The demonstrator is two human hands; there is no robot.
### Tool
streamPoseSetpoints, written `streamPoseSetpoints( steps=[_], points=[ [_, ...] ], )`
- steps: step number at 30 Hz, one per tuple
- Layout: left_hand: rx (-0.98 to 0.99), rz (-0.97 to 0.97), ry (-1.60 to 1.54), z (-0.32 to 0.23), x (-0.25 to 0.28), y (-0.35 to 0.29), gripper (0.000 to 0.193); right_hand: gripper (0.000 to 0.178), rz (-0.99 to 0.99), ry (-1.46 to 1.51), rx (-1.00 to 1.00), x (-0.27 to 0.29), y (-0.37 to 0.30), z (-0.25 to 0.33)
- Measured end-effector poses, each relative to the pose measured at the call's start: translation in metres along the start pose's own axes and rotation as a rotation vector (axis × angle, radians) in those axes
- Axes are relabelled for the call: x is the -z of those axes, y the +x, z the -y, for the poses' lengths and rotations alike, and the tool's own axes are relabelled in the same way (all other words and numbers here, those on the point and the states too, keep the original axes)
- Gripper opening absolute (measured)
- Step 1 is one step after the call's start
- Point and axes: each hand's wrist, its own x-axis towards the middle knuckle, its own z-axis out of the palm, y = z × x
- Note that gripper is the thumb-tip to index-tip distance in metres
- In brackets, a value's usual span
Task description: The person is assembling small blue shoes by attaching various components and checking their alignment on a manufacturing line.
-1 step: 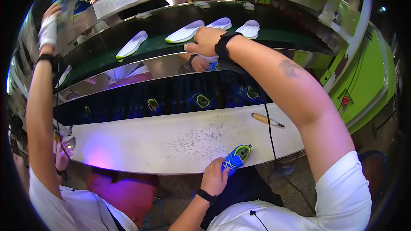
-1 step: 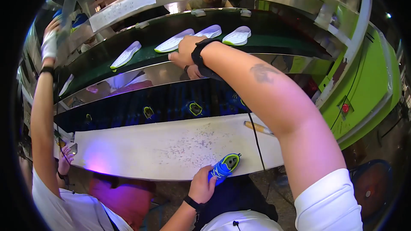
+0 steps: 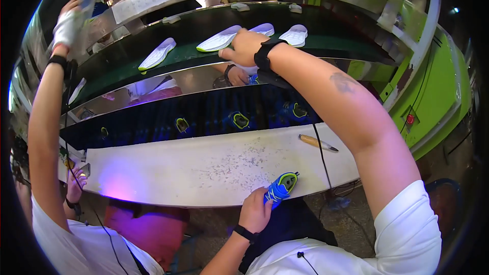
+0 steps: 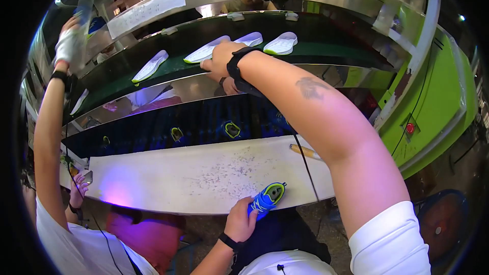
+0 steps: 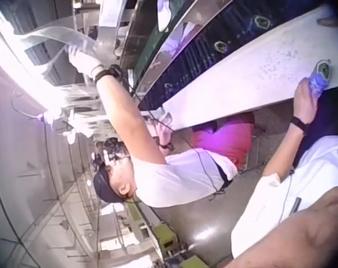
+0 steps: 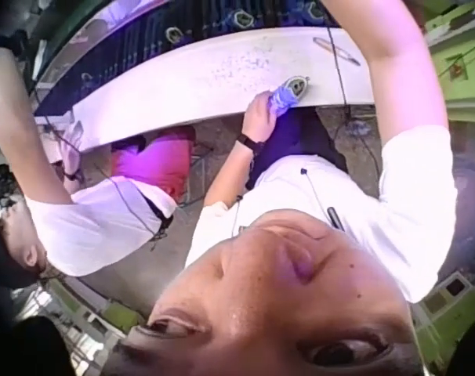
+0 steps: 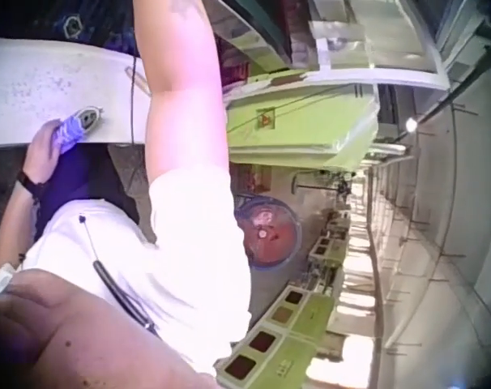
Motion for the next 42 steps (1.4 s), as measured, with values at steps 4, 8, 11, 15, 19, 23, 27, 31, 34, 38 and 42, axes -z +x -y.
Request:
streamPoseSetpoints(
  steps=[4, 8, 11, 15, 19, 23, 27, 31, 34, 38, 42],
  points=[
    [-0.055, 0.039, 0.075, -0.010, -0.003, -0.015, 0.054, 0.068, -0.103, 0.039, 0.126, -0.005, 0.009, -0.028],
    [-0.106, 0.047, 0.300, -0.021, -0.001, -0.029, 0.078, 0.068, 0.025, 0.106, 0.164, -0.004, 0.025, -0.025],
    [-0.131, 0.095, 0.394, -0.016, -0.007, -0.037, 0.087, 0.065, -0.190, 0.268, 0.116, -0.015, 0.026, -0.033],
    [-0.147, 0.088, 0.349, -0.003, -0.011, -0.039, 0.077, 0.049, -0.034, 0.152, -0.151, 0.006, 0.007, -0.022],
    [-0.267, -0.011, 0.236, -0.007, -0.004, -0.031, 0.067, 0.023, -0.569, 0.059, -0.071, 0.001, -0.011, -0.031],
    [-0.256, -0.216, 0.138, -0.007, 0.003, 0.005, 0.054, 0.018, -0.710, 0.763, 0.203, 0.006, -0.107, -0.014],
    [-0.166, -0.262, -0.133, 0.001, -0.006, 0.042, 0.044, 0.014, -0.807, 0.732, 0.279, -0.032, -0.248, -0.026],
    [-0.160, -0.223, -0.221, -0.014, -0.011, 0.080, 0.043, 0.016, -0.635, 0.946, -0.163, -0.107, -0.349, -0.048],
    [-0.106, -0.206, -0.380, -0.027, -0.007, 0.080, 0.041, 0.017, -0.419, 1.207, -0.437, -0.159, -0.397, -0.055],
    [-0.071, 0.007, -0.425, -0.050, -0.002, 0.072, 0.036, 0.019, -0.245, 1.456, -0.338, -0.167, -0.422, -0.048],
    [-0.058, 0.063, -0.334, -0.066, -0.021, 0.063, 0.040, 0.032, -0.318, 1.507, -0.181, -0.150, -0.400, -0.021]
  ],
)
